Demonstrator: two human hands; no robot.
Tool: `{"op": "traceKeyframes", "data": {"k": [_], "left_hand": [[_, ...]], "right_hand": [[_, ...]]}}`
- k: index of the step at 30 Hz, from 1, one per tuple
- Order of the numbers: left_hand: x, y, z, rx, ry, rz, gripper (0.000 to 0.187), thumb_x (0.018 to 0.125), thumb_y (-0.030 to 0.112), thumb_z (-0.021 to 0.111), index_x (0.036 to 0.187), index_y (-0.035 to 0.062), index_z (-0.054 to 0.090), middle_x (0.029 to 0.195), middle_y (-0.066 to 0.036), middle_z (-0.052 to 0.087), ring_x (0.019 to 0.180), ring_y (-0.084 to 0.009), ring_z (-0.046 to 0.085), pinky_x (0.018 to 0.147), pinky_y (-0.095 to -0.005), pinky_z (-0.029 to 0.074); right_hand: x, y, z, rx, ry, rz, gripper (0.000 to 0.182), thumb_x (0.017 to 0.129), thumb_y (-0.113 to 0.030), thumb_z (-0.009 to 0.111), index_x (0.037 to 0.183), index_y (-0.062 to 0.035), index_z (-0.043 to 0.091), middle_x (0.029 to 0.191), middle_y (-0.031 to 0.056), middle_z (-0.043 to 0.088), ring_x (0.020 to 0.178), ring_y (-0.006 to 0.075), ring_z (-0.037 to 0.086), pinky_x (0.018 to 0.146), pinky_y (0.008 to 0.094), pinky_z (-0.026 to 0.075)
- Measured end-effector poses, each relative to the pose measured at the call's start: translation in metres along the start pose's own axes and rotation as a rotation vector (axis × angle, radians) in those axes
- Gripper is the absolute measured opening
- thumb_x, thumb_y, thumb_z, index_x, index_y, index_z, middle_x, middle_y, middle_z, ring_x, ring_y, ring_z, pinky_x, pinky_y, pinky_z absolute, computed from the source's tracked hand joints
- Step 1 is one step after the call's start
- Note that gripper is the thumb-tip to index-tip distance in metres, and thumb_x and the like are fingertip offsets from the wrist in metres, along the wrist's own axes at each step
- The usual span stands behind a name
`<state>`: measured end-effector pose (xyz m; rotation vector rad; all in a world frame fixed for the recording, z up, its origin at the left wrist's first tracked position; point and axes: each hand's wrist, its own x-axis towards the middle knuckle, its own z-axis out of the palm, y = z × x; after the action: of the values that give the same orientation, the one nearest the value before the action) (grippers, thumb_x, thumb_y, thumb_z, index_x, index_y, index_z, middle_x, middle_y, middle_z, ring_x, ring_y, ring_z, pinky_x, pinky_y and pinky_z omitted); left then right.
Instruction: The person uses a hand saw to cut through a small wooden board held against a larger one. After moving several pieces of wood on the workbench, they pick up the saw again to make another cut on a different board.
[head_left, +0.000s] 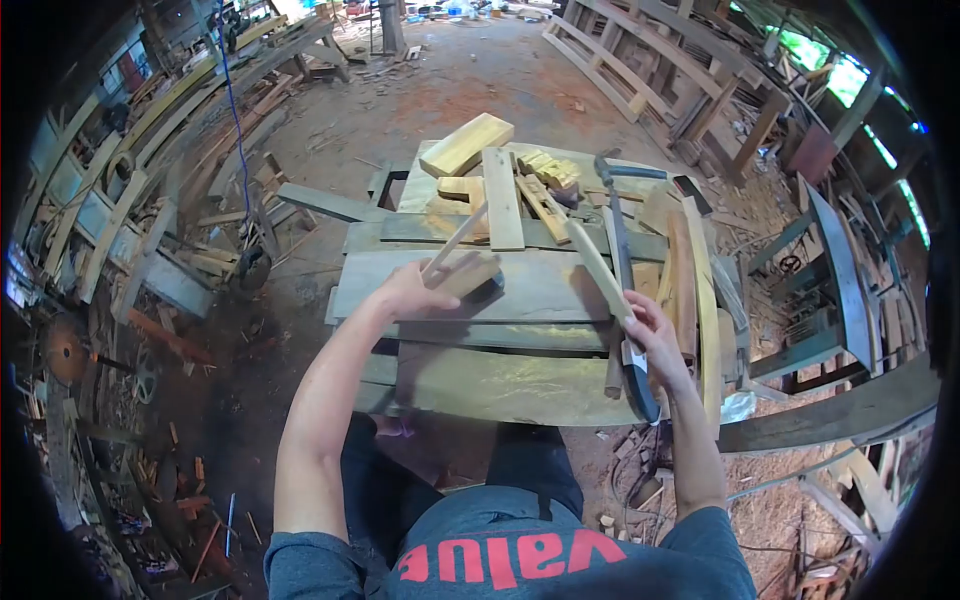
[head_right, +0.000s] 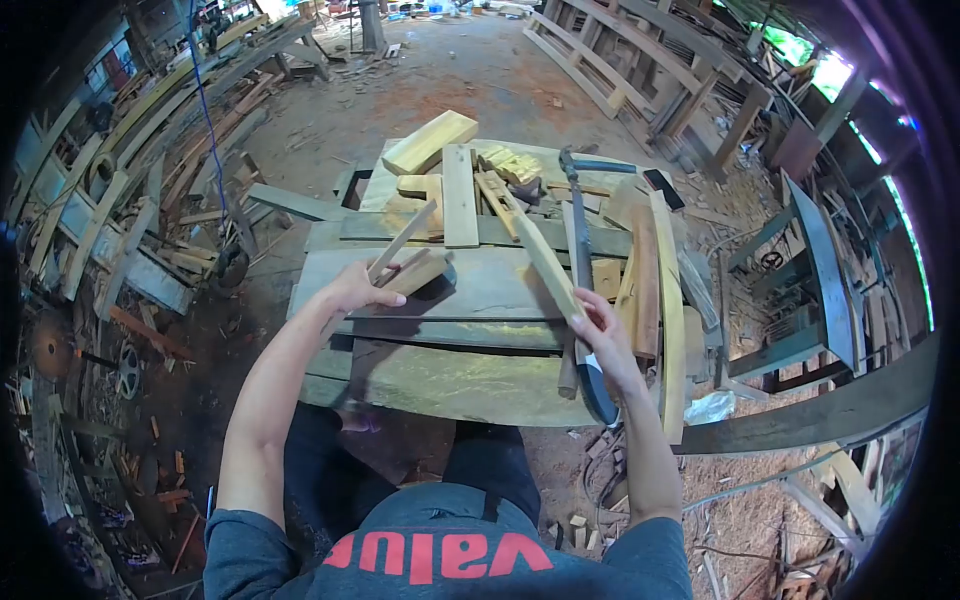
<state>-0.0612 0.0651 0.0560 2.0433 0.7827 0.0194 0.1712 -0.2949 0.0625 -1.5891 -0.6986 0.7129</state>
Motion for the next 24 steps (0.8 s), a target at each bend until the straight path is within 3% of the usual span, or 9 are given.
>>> {"op": "traceKeyframes", "data": {"k": [1,3,6,8,13,19,21,22,24], "left_hand": [[-0.003,-0.004,-0.004,0.002,0.003,-0.006,0.078,0.065,0.033,0.09,0.131,0.0055,0.057,0.106,-0.012,0.068,0.098,-0.0219,0.065,0.089,-0.0346,0.051],[-0.008,-0.006,-0.016,-0.39,-0.226,-0.123,0.074,0.072,0.033,0.087,0.133,0.006,0.055,0.106,-0.011,0.068,0.089,-0.0118,0.063,0.07,-0.0277,0.051],[-0.022,-0.008,-0.02,-0.591,-0.21,-0.198,0.067,0.081,0.04,0.079,0.134,0.0072,0.053,0.105,-0.009,0.068,0.081,-0.0072,0.061,0.057,-0.0227,0.044],[-0.022,-0.021,-0.027,-0.616,-0.254,-0.212,0.068,0.08,0.048,0.077,0.13,0.0081,0.056,0.102,-0.007,0.067,0.082,-0.0103,0.061,0.059,-0.0244,0.046],[-0.031,-0.022,-0.028,-0.715,-0.216,-0.246,0.073,0.079,0.063,0.07,0.127,0.0094,0.059,0.102,-0.004,0.065,0.079,-0.0123,0.059,0.057,-0.0252,0.043],[-0.031,0.003,-0.019,-0.652,-0.173,-0.181,0.068,0.077,0.051,0.078,0.126,0.0078,0.06,0.104,-0.005,0.066,0.088,-0.0115,0.062,0.069,-0.0271,0.05],[-0.013,0.003,-0.016,-0.372,-0.187,-0.016,0.072,0.08,0.032,0.081,0.139,0.0023,0.05,0.096,-0.007,0.068,0.079,-0.0145,0.065,0.067,-0.0295,0.051],[-0.009,0.004,-0.012,-0.372,-0.196,-0.009,0.072,0.08,0.032,0.081,0.139,0.0023,0.05,0.096,-0.007,0.068,0.079,-0.0145,0.065,0.067,-0.0295,0.051],[0.0,0.011,0.004,0.067,-0.032,0.061,0.085,0.071,0.043,0.082,0.141,0.0059,0.049,0.119,-0.016,0.063,0.112,-0.0283,0.061,0.098,-0.0388,0.048]], "right_hand": [[-0.007,-0.003,0.005,-0.093,-0.002,0.001,0.051,0.091,-0.021,0.067,0.138,-0.0054,0.051,0.124,0.0085,0.06,0.112,0.0157,0.056,0.098,0.0305,0.042],[-0.012,0.01,0.015,-0.2,0.03,-0.078,0.051,0.09,-0.021,0.068,0.136,-0.0054,0.052,0.125,0.0088,0.059,0.114,0.017,0.055,0.099,0.0311,0.041],[-0.017,0.023,0.028,-0.519,0.115,-0.236,0.048,0.087,-0.019,0.071,0.13,-0.0055,0.055,0.123,0.0119,0.057,0.117,0.024,0.053,0.101,0.035,0.039],[-0.013,0.036,0.04,-0.708,0.195,-0.346,0.048,0.083,-0.018,0.073,0.127,-0.0068,0.058,0.112,0.0153,0.053,0.11,0.0315,0.049,0.097,0.0392,0.039],[-0.006,0.04,0.076,-0.811,0.406,-0.321,0.042,0.084,-0.017,0.071,0.123,-0.0093,0.057,0.117,0.0206,0.048,0.111,0.0389,0.044,0.099,0.0478,0.035],[0.016,0.06,0.085,-0.996,0.522,-0.364,0.047,0.082,-0.02,0.072,0.124,-0.0088,0.055,0.122,0.0224,0.044,0.111,0.0395,0.044,0.097,0.0497,0.035],[0.016,0.063,0.088,-1.059,0.533,-0.346,0.05,0.081,-0.02,0.073,0.126,-0.0078,0.054,0.123,0.0229,0.043,0.11,0.0402,0.044,0.095,0.0501,0.035],[0.016,0.062,0.091,-1.122,0.534,-0.334,0.053,0.08,-0.021,0.074,0.127,-0.0068,0.052,0.123,0.0234,0.043,0.11,0.0409,0.044,0.094,0.0504,0.036],[0.019,0.067,0.095,-1.179,0.561,-0.313,0.06,0.079,-0.023,0.074,0.131,-0.0059,0.049,0.123,0.0246,0.043,0.108,0.0416,0.044,0.091,0.0515,0.037]]}}
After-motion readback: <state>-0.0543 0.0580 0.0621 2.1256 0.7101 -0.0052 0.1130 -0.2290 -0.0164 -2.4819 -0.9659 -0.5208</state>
